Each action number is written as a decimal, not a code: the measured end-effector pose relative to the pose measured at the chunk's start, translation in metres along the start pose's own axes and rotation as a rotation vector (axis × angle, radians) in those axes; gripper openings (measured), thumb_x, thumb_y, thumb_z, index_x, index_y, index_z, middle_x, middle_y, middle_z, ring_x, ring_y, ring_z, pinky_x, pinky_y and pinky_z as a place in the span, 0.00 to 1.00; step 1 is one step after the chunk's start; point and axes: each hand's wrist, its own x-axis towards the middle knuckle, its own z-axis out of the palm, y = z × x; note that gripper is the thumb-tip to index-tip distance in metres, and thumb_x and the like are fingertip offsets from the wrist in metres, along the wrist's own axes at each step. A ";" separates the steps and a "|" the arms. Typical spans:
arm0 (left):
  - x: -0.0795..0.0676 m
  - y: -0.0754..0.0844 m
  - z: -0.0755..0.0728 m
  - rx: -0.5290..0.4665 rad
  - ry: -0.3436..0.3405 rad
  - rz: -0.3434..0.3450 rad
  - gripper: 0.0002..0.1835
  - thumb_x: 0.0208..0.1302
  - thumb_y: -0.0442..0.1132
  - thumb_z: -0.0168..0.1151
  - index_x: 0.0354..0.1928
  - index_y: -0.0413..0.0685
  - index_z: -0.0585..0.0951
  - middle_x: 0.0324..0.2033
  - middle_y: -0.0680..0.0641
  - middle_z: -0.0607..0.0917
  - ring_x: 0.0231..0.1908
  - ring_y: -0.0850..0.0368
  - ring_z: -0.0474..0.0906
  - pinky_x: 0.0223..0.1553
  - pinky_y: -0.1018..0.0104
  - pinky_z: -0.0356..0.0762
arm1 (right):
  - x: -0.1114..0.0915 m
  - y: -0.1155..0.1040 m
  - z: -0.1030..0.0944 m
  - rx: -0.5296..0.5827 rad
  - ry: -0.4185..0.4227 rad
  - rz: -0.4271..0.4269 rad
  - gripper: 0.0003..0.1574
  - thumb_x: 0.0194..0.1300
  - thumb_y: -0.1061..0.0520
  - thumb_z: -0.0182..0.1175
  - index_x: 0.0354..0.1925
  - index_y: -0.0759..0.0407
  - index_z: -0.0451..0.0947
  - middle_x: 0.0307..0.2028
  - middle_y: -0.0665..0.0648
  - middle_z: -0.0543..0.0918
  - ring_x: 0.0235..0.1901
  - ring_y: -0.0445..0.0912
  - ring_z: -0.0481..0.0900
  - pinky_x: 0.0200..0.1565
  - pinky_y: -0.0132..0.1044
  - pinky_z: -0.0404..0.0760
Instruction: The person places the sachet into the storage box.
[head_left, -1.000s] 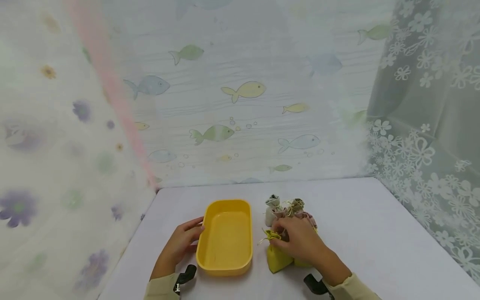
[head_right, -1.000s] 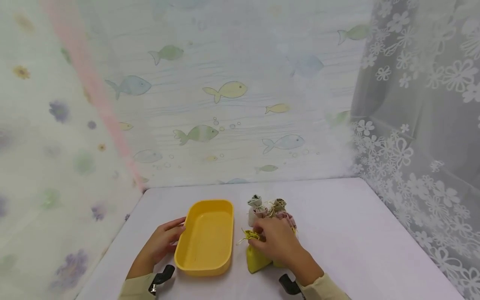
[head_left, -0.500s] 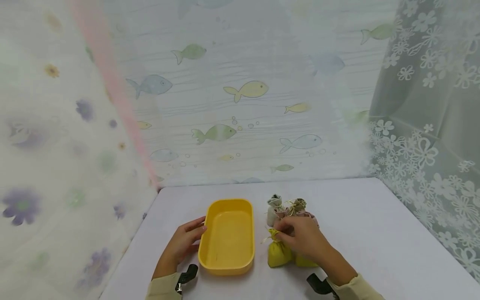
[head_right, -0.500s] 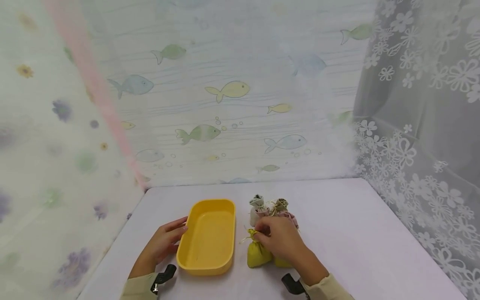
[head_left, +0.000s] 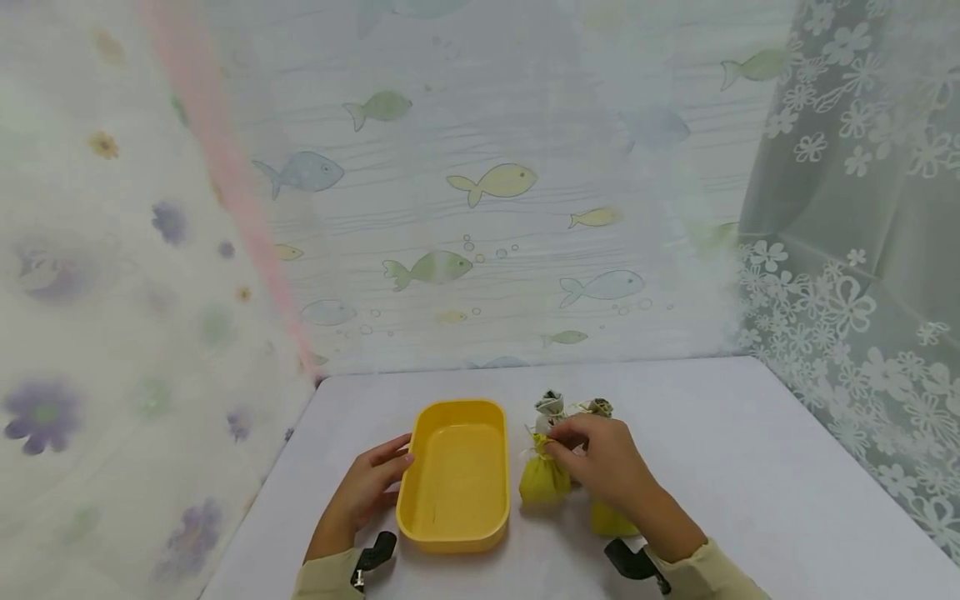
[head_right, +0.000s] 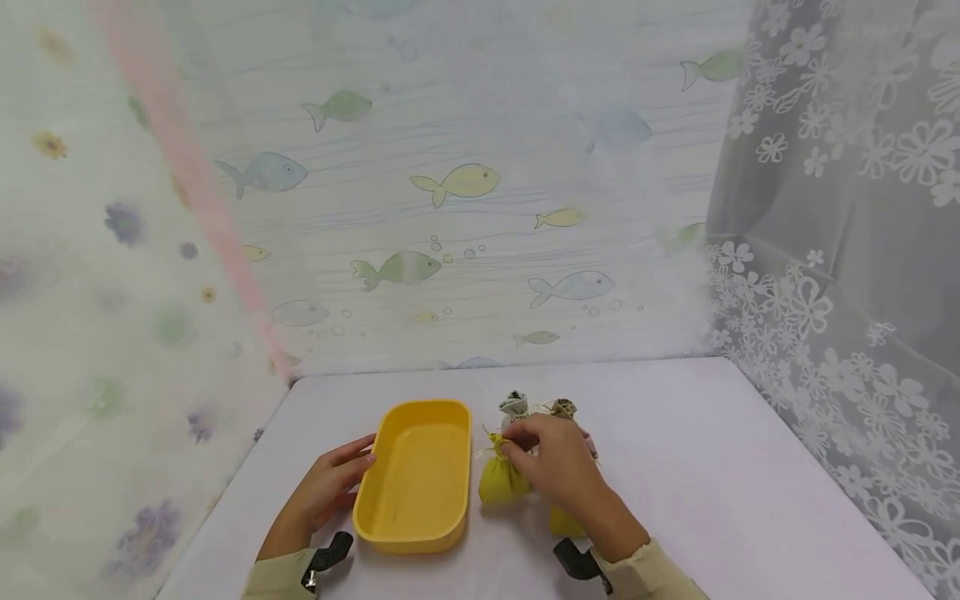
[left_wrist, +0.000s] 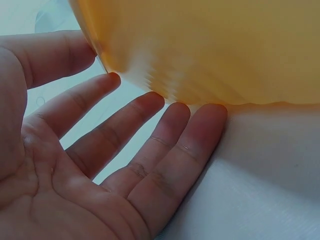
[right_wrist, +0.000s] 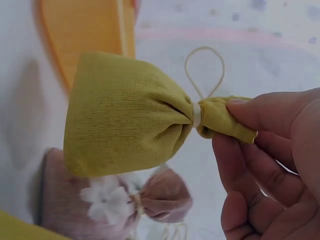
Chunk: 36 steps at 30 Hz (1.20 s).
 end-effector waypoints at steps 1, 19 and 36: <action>0.000 0.000 0.000 -0.001 -0.002 0.001 0.32 0.67 0.52 0.70 0.72 0.58 0.75 0.69 0.41 0.78 0.55 0.49 0.85 0.50 0.51 0.88 | 0.002 -0.001 -0.001 0.006 0.012 -0.005 0.09 0.60 0.55 0.77 0.37 0.42 0.88 0.32 0.34 0.86 0.31 0.30 0.82 0.33 0.31 0.82; 0.000 -0.001 0.002 0.007 0.003 -0.015 0.34 0.67 0.53 0.70 0.73 0.58 0.74 0.71 0.41 0.76 0.57 0.48 0.84 0.51 0.51 0.88 | 0.045 -0.019 0.003 0.022 0.047 -0.044 0.03 0.64 0.51 0.74 0.36 0.45 0.87 0.31 0.38 0.86 0.31 0.32 0.82 0.36 0.31 0.85; 0.002 -0.003 0.003 0.030 -0.008 0.018 0.34 0.65 0.53 0.71 0.72 0.58 0.75 0.69 0.42 0.78 0.56 0.48 0.85 0.50 0.50 0.88 | 0.086 -0.030 0.048 0.096 -0.014 -0.038 0.02 0.67 0.50 0.71 0.36 0.45 0.86 0.31 0.40 0.86 0.30 0.34 0.82 0.35 0.30 0.85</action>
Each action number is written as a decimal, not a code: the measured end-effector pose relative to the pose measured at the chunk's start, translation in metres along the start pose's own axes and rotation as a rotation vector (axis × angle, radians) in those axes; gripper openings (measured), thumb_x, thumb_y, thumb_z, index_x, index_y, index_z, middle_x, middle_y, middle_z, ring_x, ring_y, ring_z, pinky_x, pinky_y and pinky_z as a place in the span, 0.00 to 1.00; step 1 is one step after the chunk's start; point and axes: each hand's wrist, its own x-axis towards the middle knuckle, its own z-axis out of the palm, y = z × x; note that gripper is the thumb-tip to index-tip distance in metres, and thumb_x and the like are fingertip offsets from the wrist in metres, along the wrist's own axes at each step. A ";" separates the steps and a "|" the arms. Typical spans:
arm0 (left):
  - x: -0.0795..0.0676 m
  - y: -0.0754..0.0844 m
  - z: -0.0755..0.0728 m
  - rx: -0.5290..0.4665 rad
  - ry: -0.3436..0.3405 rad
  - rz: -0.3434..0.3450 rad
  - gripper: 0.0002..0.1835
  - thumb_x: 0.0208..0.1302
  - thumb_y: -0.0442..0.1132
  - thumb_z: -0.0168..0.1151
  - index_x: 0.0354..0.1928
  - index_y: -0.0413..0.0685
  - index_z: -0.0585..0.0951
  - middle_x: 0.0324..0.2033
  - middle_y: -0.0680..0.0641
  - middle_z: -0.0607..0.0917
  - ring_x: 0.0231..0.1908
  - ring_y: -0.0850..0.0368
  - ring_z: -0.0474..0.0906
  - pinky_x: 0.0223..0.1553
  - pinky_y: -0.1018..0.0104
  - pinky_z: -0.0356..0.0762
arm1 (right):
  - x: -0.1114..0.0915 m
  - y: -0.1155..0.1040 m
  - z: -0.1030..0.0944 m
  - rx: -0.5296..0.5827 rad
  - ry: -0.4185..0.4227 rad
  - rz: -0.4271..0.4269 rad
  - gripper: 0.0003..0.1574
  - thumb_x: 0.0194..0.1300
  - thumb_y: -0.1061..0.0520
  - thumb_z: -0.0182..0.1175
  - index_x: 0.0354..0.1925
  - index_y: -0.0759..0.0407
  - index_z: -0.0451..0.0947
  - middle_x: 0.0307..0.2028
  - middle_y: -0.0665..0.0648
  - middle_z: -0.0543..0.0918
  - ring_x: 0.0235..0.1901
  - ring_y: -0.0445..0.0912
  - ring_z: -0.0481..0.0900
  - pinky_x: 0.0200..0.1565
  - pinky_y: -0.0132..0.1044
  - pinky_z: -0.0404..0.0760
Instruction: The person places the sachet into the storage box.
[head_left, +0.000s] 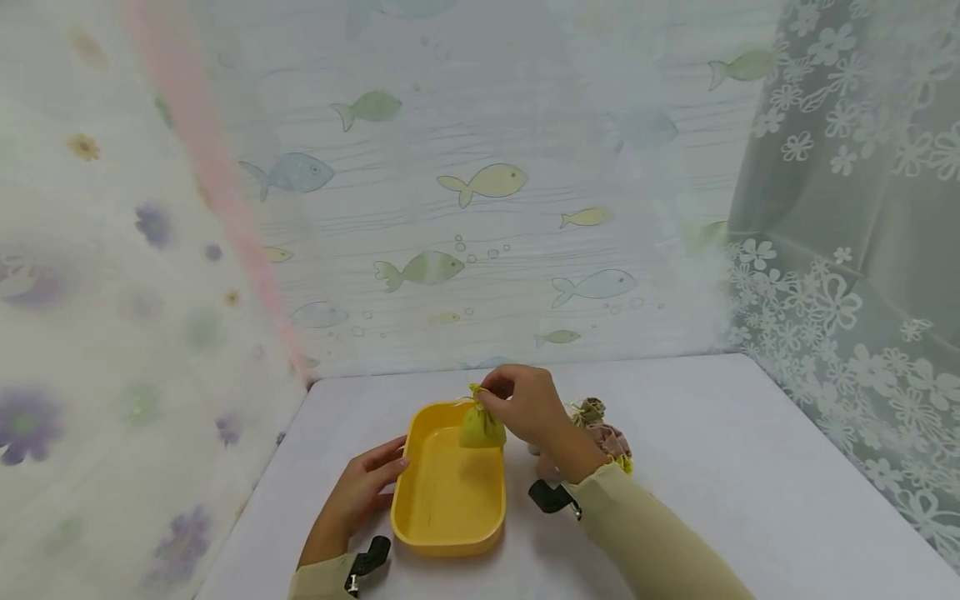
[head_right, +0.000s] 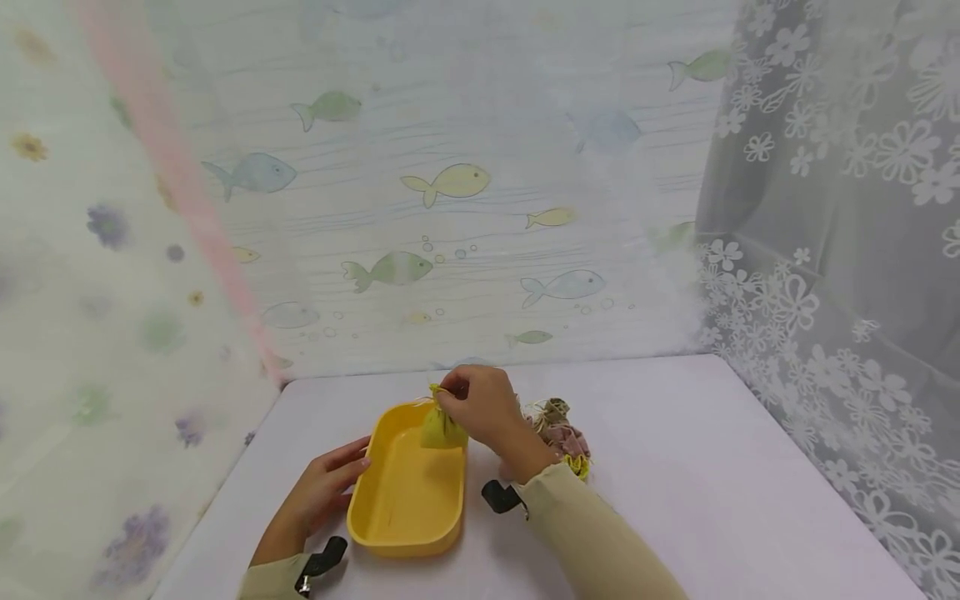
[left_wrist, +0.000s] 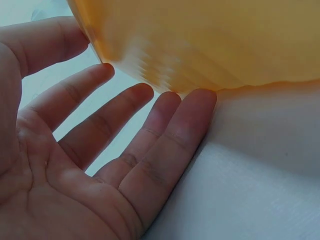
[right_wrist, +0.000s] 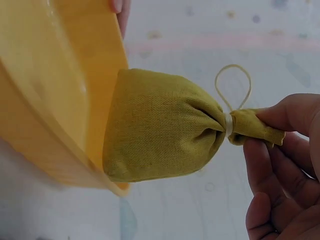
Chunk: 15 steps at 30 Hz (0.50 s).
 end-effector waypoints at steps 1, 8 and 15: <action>0.000 0.000 0.000 0.005 0.000 0.002 0.34 0.65 0.53 0.71 0.73 0.58 0.75 0.69 0.42 0.78 0.56 0.48 0.85 0.50 0.50 0.88 | 0.002 -0.001 0.003 0.005 -0.010 0.006 0.03 0.67 0.50 0.71 0.36 0.45 0.86 0.31 0.41 0.86 0.31 0.34 0.82 0.36 0.30 0.85; -0.001 0.001 -0.002 0.020 -0.014 0.006 0.33 0.66 0.53 0.70 0.71 0.54 0.77 0.69 0.43 0.79 0.58 0.49 0.83 0.53 0.50 0.87 | 0.011 -0.005 0.023 0.003 -0.080 0.062 0.03 0.69 0.49 0.69 0.37 0.45 0.86 0.32 0.42 0.86 0.32 0.36 0.81 0.39 0.33 0.85; 0.000 -0.001 -0.004 0.002 -0.017 0.011 0.33 0.65 0.53 0.71 0.71 0.55 0.77 0.68 0.45 0.79 0.59 0.50 0.82 0.53 0.50 0.87 | 0.017 0.000 0.042 -0.002 -0.122 0.132 0.04 0.68 0.48 0.69 0.36 0.44 0.86 0.32 0.40 0.85 0.32 0.35 0.81 0.38 0.31 0.85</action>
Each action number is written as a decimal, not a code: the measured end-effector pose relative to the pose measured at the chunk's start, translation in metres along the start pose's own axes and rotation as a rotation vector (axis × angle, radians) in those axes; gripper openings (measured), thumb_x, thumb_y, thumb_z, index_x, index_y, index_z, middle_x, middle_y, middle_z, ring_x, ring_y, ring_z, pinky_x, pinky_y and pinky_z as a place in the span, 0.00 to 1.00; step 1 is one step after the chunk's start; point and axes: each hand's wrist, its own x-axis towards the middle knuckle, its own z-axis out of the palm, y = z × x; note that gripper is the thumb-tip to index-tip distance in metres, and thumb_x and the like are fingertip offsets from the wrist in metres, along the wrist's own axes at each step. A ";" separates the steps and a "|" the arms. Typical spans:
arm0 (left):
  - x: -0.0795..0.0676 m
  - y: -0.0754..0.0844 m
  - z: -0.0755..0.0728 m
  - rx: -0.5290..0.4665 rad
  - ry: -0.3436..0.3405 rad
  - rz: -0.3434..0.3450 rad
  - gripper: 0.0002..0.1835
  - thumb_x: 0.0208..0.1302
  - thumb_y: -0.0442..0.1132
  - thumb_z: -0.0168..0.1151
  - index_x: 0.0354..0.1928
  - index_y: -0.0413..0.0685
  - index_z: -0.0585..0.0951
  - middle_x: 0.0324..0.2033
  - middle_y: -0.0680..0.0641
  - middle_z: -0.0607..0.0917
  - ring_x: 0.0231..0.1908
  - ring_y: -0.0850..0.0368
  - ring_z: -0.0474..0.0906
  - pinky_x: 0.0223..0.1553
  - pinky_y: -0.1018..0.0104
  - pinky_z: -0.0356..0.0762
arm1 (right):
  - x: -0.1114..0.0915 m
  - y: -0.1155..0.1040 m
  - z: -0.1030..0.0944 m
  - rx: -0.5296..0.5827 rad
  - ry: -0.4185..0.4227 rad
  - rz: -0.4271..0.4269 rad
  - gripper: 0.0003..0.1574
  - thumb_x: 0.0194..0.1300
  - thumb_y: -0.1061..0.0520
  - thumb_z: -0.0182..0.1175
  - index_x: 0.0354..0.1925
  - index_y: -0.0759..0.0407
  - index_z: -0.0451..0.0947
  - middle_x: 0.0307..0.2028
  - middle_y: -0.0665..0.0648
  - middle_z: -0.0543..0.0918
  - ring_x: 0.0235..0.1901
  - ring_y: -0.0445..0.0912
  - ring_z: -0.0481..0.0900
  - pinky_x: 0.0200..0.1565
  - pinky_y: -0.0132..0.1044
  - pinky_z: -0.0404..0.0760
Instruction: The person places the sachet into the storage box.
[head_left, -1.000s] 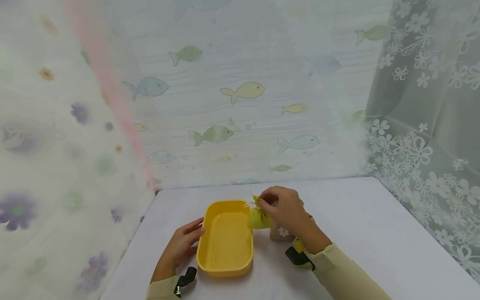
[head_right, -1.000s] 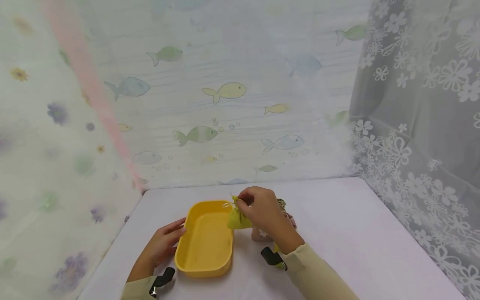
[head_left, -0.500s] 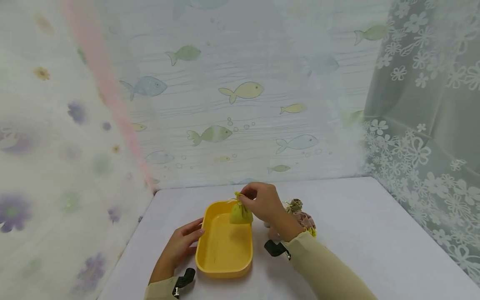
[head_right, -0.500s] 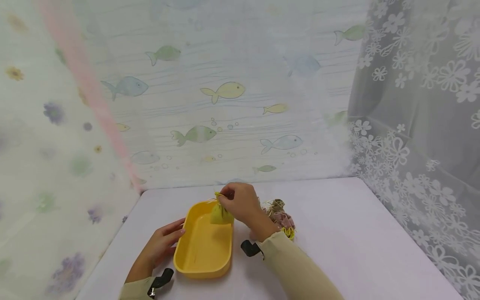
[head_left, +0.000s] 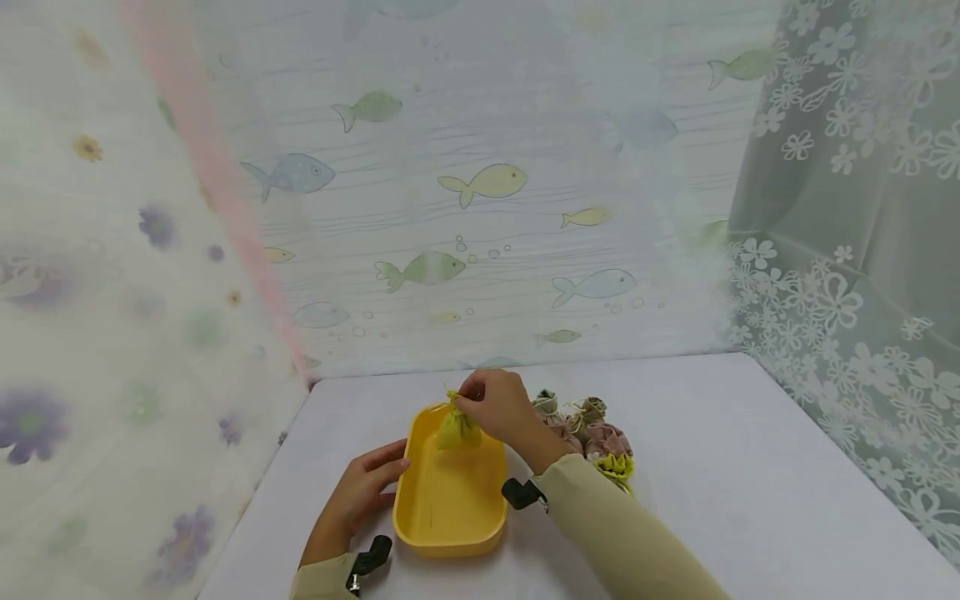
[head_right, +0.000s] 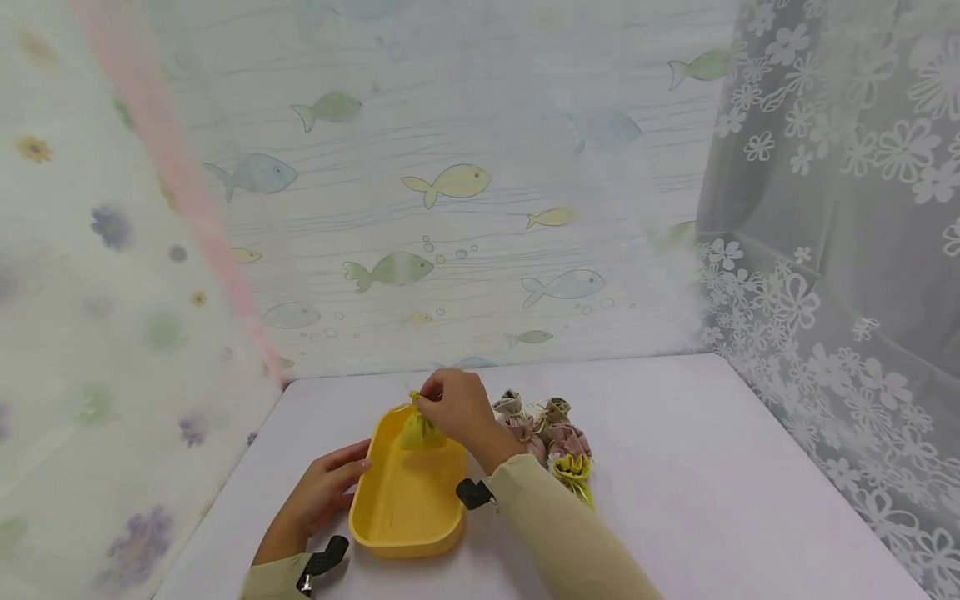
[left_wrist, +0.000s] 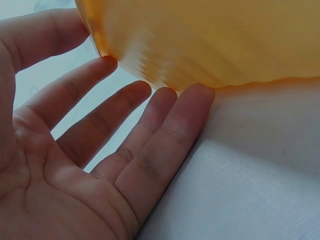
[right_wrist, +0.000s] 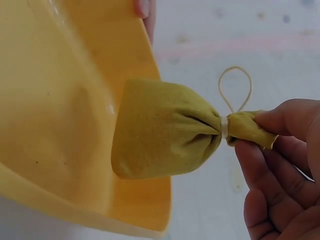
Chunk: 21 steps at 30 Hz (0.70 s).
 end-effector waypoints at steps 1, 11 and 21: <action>0.000 -0.001 0.000 -0.004 0.003 0.001 0.33 0.65 0.53 0.71 0.71 0.55 0.77 0.68 0.45 0.79 0.59 0.50 0.82 0.53 0.50 0.87 | 0.000 0.000 0.003 -0.002 0.000 0.006 0.04 0.68 0.48 0.70 0.35 0.44 0.86 0.31 0.40 0.85 0.32 0.35 0.81 0.38 0.31 0.85; 0.004 -0.006 -0.001 -0.038 -0.006 -0.007 0.32 0.65 0.51 0.71 0.70 0.54 0.78 0.68 0.45 0.79 0.60 0.50 0.82 0.52 0.50 0.87 | 0.002 -0.004 0.016 0.010 -0.044 0.060 0.05 0.68 0.49 0.70 0.34 0.44 0.86 0.31 0.41 0.86 0.33 0.36 0.82 0.38 0.31 0.86; 0.004 -0.005 -0.001 -0.037 -0.006 0.003 0.31 0.67 0.49 0.69 0.71 0.54 0.77 0.69 0.43 0.78 0.62 0.48 0.80 0.53 0.49 0.87 | 0.007 -0.003 0.029 -0.049 -0.080 0.061 0.05 0.69 0.50 0.70 0.34 0.46 0.86 0.32 0.42 0.85 0.33 0.37 0.81 0.42 0.32 0.87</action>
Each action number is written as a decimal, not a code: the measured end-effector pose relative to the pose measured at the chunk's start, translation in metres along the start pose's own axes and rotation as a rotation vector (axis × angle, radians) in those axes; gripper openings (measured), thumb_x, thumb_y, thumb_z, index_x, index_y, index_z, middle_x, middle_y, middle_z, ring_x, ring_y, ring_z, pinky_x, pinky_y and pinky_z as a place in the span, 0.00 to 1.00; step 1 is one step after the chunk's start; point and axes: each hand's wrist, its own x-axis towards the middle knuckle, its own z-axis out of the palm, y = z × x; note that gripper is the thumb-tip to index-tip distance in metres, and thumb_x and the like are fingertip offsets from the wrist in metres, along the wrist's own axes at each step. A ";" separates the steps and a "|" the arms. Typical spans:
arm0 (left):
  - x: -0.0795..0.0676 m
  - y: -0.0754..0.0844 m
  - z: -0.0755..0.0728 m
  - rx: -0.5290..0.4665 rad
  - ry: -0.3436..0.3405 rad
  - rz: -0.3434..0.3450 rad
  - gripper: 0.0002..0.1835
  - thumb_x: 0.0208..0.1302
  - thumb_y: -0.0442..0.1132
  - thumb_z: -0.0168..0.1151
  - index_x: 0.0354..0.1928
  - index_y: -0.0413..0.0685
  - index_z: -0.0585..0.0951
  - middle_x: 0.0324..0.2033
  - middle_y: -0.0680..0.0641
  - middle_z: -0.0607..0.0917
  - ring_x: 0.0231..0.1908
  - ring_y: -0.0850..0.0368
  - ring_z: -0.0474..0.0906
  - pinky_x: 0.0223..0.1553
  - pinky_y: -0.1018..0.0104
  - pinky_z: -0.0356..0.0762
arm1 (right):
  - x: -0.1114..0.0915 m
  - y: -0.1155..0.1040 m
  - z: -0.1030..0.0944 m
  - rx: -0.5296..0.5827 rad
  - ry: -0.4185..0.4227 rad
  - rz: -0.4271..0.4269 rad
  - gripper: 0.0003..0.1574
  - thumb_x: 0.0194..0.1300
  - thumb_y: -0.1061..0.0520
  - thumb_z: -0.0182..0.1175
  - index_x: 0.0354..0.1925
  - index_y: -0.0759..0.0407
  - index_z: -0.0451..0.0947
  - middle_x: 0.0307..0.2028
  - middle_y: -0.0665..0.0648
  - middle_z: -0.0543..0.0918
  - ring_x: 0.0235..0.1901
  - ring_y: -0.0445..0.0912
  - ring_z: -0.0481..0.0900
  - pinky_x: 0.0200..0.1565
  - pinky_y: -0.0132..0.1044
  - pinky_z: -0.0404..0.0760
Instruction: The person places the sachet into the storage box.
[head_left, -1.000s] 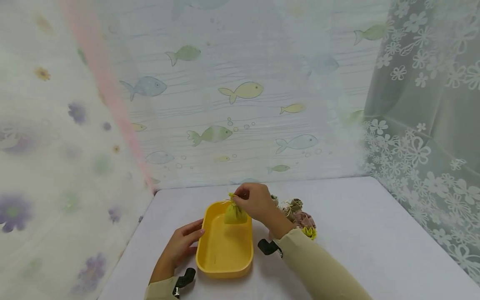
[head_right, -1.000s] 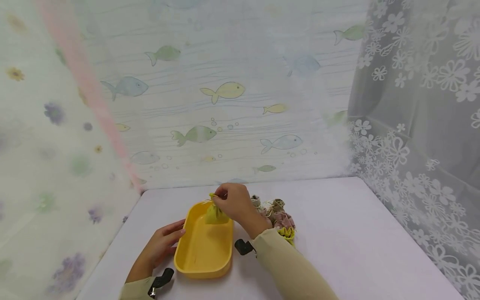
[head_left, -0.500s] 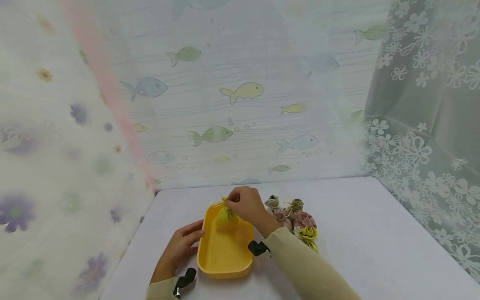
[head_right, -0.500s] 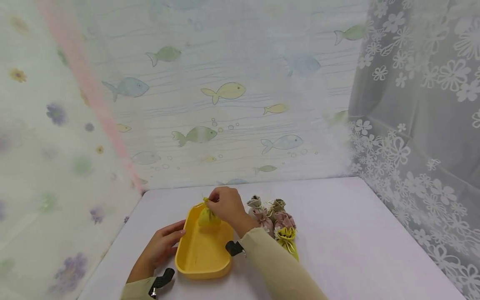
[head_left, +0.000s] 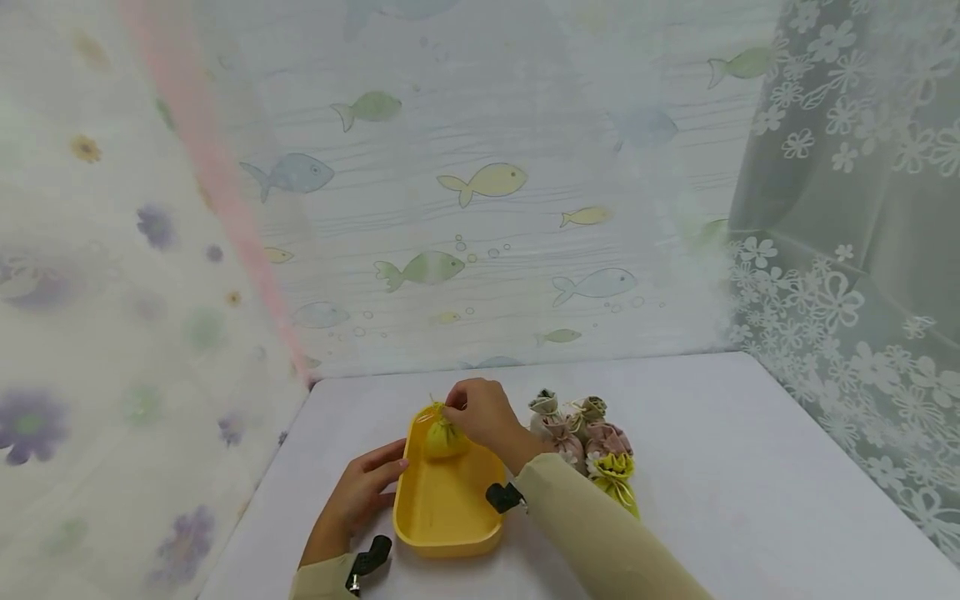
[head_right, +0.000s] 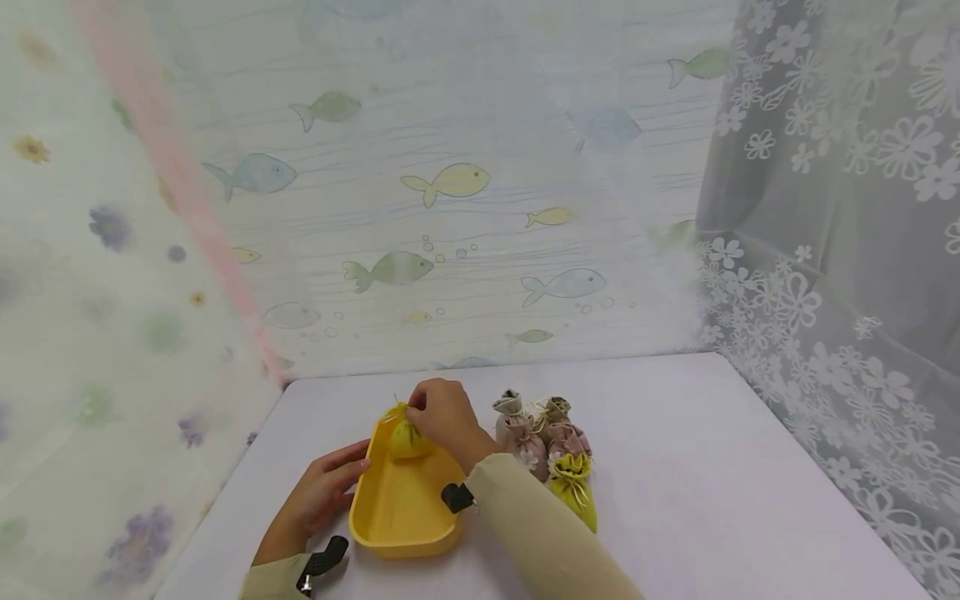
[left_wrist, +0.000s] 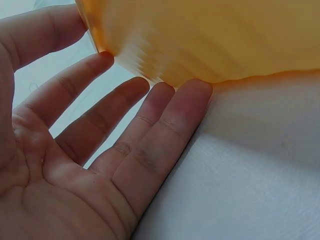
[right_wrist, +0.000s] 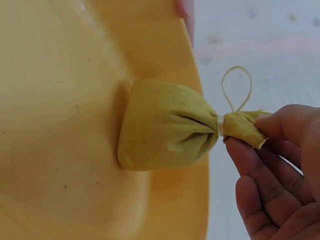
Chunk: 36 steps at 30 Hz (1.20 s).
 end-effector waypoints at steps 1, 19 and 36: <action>0.000 0.000 0.000 -0.001 -0.003 -0.001 0.31 0.67 0.49 0.69 0.71 0.54 0.77 0.69 0.43 0.78 0.62 0.48 0.80 0.53 0.50 0.87 | 0.000 0.001 0.001 -0.005 -0.007 0.004 0.05 0.69 0.50 0.69 0.35 0.46 0.86 0.32 0.42 0.85 0.34 0.37 0.81 0.43 0.32 0.87; 0.001 -0.001 0.000 -0.004 0.014 -0.021 0.32 0.65 0.50 0.71 0.71 0.54 0.77 0.69 0.43 0.78 0.61 0.50 0.81 0.52 0.50 0.88 | -0.009 0.005 -0.005 0.001 -0.045 -0.018 0.09 0.68 0.49 0.70 0.43 0.50 0.86 0.40 0.47 0.86 0.40 0.41 0.84 0.45 0.36 0.88; -0.001 0.003 0.001 -0.022 0.022 -0.032 0.32 0.66 0.50 0.71 0.71 0.54 0.77 0.69 0.43 0.78 0.61 0.50 0.81 0.53 0.50 0.87 | -0.056 0.015 -0.049 -0.025 0.038 -0.159 0.14 0.66 0.46 0.72 0.46 0.50 0.85 0.44 0.51 0.87 0.43 0.45 0.85 0.44 0.37 0.87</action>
